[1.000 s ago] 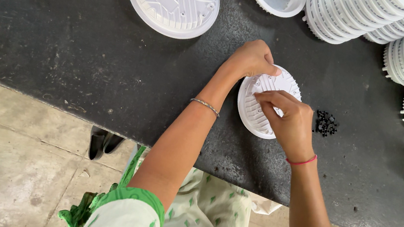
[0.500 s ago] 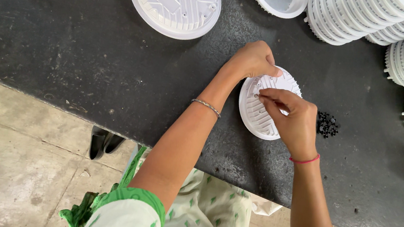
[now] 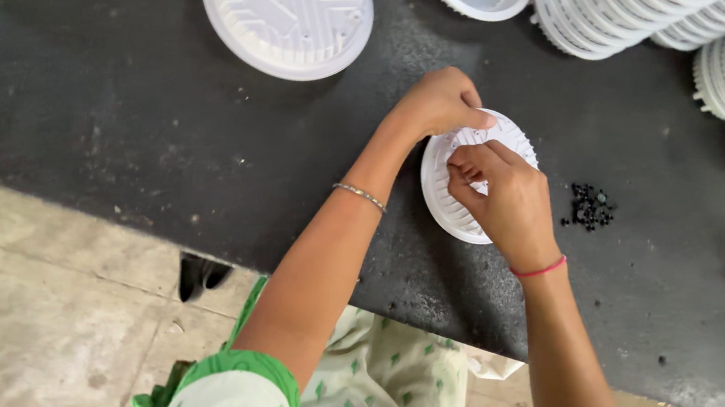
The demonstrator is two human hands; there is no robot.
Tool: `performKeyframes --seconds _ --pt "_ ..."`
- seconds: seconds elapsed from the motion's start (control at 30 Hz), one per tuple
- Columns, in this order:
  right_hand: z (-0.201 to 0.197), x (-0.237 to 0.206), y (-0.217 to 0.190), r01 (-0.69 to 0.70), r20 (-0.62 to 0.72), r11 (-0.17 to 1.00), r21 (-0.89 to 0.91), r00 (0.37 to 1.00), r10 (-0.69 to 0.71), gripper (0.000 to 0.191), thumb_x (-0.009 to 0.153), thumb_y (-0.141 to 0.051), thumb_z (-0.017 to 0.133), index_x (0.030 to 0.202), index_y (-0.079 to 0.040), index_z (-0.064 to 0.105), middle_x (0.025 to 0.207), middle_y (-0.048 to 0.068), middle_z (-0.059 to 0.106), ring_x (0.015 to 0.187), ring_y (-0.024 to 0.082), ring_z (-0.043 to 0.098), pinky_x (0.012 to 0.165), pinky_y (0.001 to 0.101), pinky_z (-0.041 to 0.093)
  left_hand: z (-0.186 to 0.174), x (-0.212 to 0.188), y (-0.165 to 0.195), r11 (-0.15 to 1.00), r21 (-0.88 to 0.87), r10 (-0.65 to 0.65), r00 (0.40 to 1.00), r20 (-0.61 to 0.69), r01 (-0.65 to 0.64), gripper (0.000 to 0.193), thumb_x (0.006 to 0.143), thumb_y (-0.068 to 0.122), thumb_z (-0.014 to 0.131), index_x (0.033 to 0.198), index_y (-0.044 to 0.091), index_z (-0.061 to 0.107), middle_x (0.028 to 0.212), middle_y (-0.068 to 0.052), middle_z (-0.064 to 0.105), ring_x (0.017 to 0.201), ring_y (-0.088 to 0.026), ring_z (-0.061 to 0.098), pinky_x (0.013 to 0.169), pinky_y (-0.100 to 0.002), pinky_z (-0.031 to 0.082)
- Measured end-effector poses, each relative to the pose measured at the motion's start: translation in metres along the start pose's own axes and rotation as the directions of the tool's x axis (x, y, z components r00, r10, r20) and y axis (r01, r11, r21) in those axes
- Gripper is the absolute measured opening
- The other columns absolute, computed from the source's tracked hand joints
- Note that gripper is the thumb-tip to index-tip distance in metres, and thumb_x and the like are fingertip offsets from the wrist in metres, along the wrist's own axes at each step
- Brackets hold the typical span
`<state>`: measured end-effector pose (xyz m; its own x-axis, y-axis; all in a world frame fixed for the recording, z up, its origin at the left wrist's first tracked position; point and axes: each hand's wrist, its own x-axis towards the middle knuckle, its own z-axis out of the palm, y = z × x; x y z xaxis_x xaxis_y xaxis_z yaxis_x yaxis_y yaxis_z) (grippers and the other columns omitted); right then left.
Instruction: The person unwraps plastic wrap from white round plastic light fixture bases, places small black screws into holes on each base, and stacks the prepared bases with others on the work table.
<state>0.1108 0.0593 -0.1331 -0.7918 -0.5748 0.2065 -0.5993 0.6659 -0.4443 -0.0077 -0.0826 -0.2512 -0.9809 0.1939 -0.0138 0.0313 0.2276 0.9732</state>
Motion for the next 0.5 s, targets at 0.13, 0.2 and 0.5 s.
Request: performKeyframes --seconds 0.13,0.2,0.5 --pt "-0.001 0.000 0.006 -0.013 -0.010 1.000 0.012 1.000 0.013 0.016 0.081 -0.005 0.078 0.096 -0.003 0.072 0.090 0.007 0.072 0.078 0.019 0.074 0.074 0.0317 0.059 0.001 0.000 -0.003 0.996 -0.089 0.005 1.000 -0.008 -0.006 0.034 0.068 0.027 0.090 0.082 -0.001 0.078 0.073 -0.007 0.075 0.064 -0.012 0.067 0.059 -0.029 0.054" --pt "-0.003 0.001 0.010 -0.010 0.002 1.000 0.027 1.000 0.010 0.017 0.080 -0.006 0.078 0.096 -0.004 0.071 0.091 0.007 0.071 0.078 0.019 0.073 0.073 0.0322 0.058 0.002 -0.001 -0.003 0.996 -0.087 -0.010 1.000 0.005 0.010 0.033 0.070 0.026 0.089 0.084 -0.002 0.078 0.074 -0.008 0.075 0.065 -0.012 0.067 0.060 -0.030 0.054" --pt "-0.002 -0.006 0.014 0.016 -0.085 0.999 -0.030 0.996 -0.019 0.014 0.081 -0.010 0.075 0.094 -0.007 0.069 0.086 0.006 0.069 0.078 0.023 0.070 0.068 0.0359 0.055 -0.003 -0.004 0.003 0.987 -0.157 -0.023 0.998 0.066 0.033 0.039 0.073 0.028 0.089 0.094 -0.003 0.077 0.082 -0.006 0.077 0.070 -0.011 0.070 0.064 -0.026 0.056"
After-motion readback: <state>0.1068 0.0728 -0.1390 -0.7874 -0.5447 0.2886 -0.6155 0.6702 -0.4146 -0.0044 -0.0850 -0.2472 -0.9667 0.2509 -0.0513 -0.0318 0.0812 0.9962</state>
